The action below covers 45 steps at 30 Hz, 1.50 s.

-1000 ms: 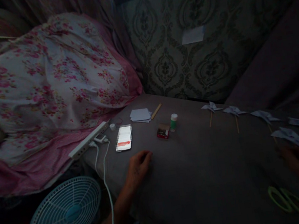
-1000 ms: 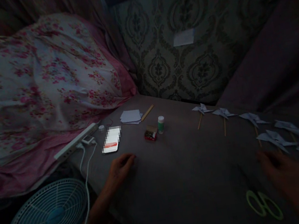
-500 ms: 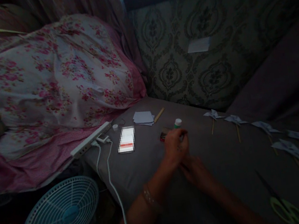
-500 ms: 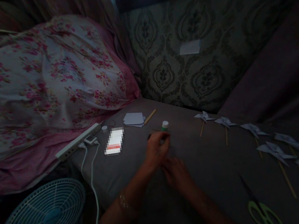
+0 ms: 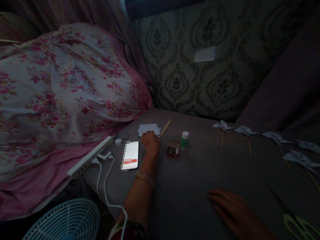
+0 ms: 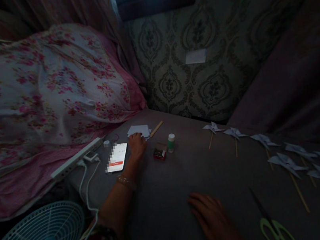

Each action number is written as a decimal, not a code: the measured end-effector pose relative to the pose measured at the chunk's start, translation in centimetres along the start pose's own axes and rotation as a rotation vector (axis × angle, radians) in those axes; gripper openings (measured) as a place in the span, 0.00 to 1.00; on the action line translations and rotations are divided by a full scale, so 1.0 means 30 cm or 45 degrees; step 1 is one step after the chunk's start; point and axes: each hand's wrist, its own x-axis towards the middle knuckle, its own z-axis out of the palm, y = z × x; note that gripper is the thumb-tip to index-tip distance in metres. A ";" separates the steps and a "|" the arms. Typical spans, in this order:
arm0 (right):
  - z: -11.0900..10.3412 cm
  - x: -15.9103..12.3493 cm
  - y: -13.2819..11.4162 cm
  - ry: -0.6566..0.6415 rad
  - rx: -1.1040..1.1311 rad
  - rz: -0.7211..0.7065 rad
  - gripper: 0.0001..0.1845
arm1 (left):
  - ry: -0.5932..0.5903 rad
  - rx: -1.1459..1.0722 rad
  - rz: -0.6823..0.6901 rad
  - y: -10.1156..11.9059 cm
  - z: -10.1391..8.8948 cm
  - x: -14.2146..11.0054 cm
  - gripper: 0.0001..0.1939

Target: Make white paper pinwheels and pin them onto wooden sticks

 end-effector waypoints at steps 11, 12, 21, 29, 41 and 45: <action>0.046 -0.036 0.040 0.128 0.014 -0.030 0.17 | -0.152 0.180 0.010 -0.084 0.045 0.105 0.17; 0.046 -0.036 0.043 0.125 0.013 -0.037 0.17 | -0.159 0.190 0.015 -0.086 0.046 0.106 0.18; 0.028 -0.030 0.042 0.114 0.011 -0.079 0.17 | -0.209 0.253 0.086 -0.104 0.066 0.105 0.20; 0.018 -0.023 0.041 0.073 -0.036 -0.099 0.17 | -0.153 0.234 0.035 -0.099 0.046 0.129 0.20; 0.045 -0.021 0.082 0.232 -0.141 -0.312 0.16 | -0.148 -0.042 -0.589 -0.155 -0.020 0.323 0.25; 0.065 -0.019 0.089 0.281 -0.141 -0.295 0.15 | -0.226 -0.063 -0.649 -0.175 -0.014 0.363 0.23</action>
